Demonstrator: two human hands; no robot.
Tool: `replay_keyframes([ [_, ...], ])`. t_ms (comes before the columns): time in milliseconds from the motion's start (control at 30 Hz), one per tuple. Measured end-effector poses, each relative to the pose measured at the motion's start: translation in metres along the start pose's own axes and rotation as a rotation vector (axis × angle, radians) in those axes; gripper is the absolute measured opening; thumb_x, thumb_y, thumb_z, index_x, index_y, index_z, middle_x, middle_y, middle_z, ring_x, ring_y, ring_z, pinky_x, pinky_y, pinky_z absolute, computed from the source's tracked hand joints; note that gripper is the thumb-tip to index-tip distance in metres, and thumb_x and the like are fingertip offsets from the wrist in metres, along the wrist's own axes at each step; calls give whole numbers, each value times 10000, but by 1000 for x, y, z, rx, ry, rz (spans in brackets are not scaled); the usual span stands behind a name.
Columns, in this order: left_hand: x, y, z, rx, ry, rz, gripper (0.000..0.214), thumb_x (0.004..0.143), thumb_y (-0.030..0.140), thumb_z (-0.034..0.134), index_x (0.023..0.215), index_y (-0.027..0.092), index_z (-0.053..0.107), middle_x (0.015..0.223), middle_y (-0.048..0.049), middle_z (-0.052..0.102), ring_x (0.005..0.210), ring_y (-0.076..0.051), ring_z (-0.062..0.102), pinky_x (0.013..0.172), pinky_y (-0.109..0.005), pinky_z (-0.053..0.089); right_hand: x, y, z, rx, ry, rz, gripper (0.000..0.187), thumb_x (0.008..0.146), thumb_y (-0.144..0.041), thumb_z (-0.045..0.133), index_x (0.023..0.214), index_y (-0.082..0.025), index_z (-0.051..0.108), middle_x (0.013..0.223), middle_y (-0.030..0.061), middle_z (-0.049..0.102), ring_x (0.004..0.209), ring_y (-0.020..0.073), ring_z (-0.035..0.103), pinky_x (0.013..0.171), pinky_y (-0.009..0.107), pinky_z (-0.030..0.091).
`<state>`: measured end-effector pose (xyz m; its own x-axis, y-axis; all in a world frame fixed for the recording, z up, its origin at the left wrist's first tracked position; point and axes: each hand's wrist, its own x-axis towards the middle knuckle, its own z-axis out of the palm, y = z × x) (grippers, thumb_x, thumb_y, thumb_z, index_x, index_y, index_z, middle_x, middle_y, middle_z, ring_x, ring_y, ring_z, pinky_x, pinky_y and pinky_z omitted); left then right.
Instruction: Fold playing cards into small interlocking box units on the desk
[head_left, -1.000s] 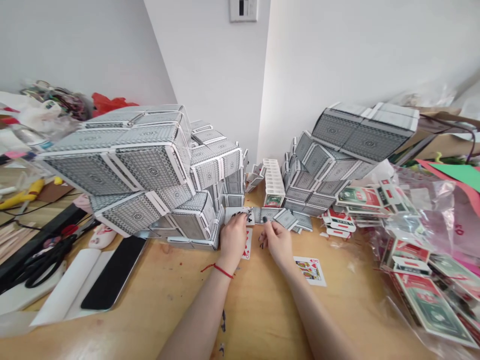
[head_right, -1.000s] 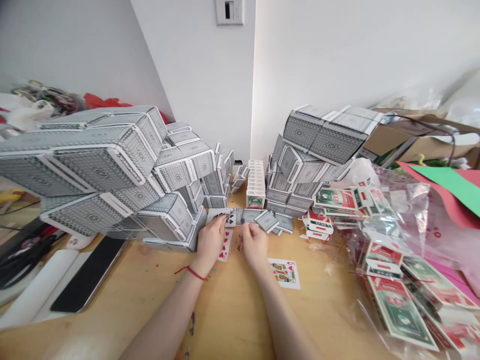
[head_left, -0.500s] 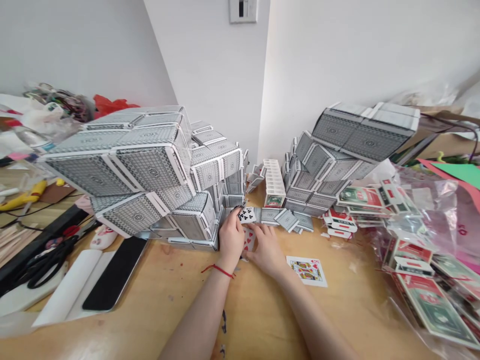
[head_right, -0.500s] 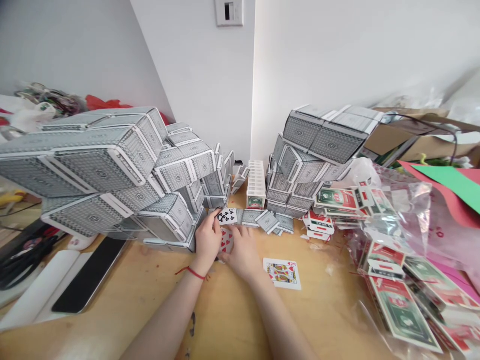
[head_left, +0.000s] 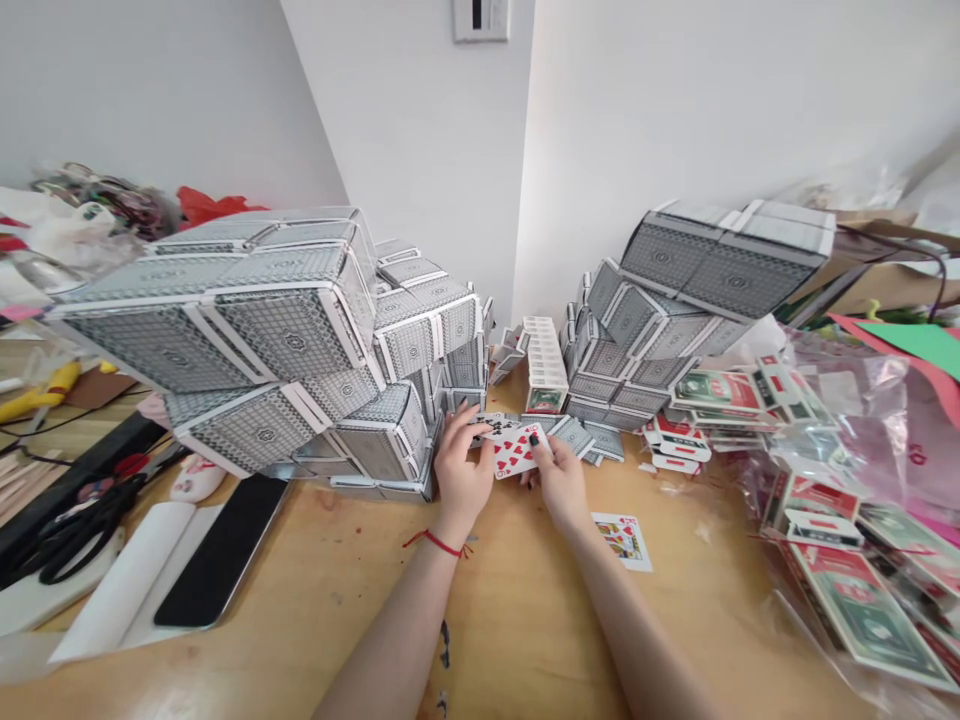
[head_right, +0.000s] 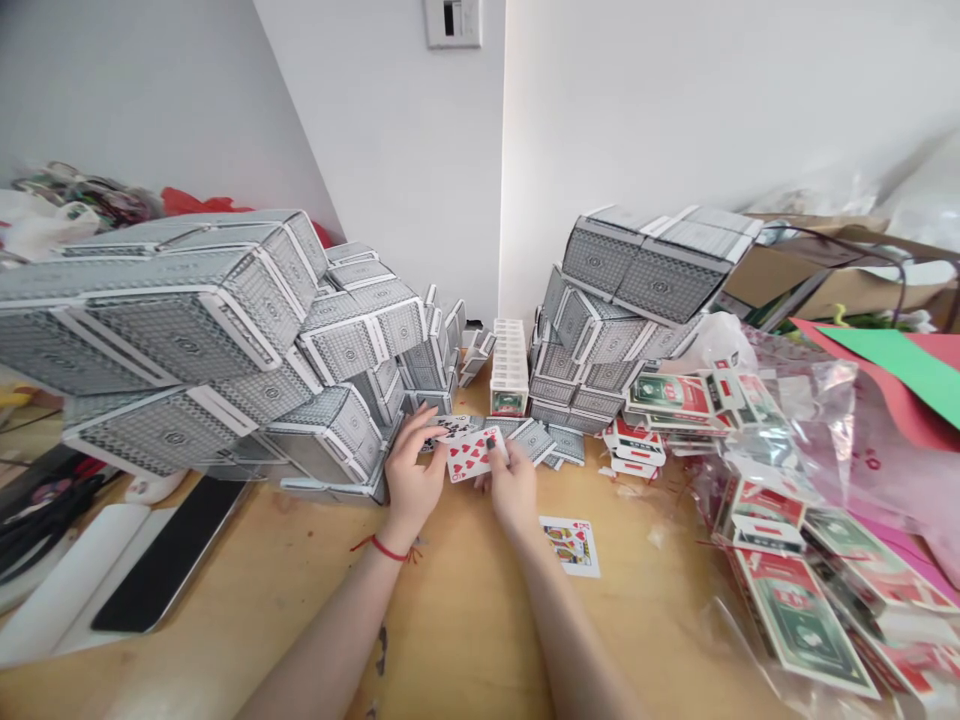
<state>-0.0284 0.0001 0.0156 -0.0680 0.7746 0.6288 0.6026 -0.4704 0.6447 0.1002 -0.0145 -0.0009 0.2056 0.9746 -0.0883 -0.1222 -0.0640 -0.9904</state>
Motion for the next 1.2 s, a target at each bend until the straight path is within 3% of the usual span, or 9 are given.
replay_keyframes([
  [267,-1,9,-3,-79,-164,55,228,744,71,451,742,202,637,1279,-31,445,1235,-215,347,1007,-434,329,5,-1,-4,336,16,113,251,633,-411,624,679,-178,543,519,-19,578,398,123,487,373,232,362],
  [433,-3,12,-4,-152,-279,10,258,737,63,438,752,208,650,1331,-18,384,1217,-206,370,1002,-407,340,3,-4,-4,304,12,100,252,639,-399,631,724,-168,580,546,-24,581,454,119,493,420,219,370],
  [567,-2,10,-3,-323,-305,-116,328,722,52,392,820,216,660,1325,-17,399,1192,-194,401,988,-370,353,3,-2,-5,223,25,56,281,654,-423,616,751,-161,587,579,-14,604,490,130,516,459,226,392],
  [700,0,2,3,-622,-233,-385,391,735,125,409,1090,194,558,1185,-72,539,1058,-186,522,885,-339,430,3,2,-5,171,48,21,273,672,-425,599,745,-163,577,586,-13,605,489,126,513,457,218,384],
  [800,0,-3,9,-678,-218,-554,309,716,227,508,999,137,595,984,-87,636,883,-185,592,761,-302,467,3,3,-4,147,52,6,264,687,-422,589,734,-163,568,581,-16,595,484,120,500,461,214,376],
  [967,-1,-4,10,-580,-269,-611,150,662,271,578,660,122,596,617,14,584,572,-99,514,546,-200,401,1,-1,-2,88,42,0,286,710,-447,564,667,-164,557,543,-14,579,477,124,486,466,223,380],
  [1200,2,-2,7,-561,-263,-618,234,654,288,572,509,131,476,493,57,396,499,-62,360,480,-175,294,2,-3,-3,24,49,17,353,683,-502,568,687,-150,588,568,11,613,511,150,524,492,238,407],
])
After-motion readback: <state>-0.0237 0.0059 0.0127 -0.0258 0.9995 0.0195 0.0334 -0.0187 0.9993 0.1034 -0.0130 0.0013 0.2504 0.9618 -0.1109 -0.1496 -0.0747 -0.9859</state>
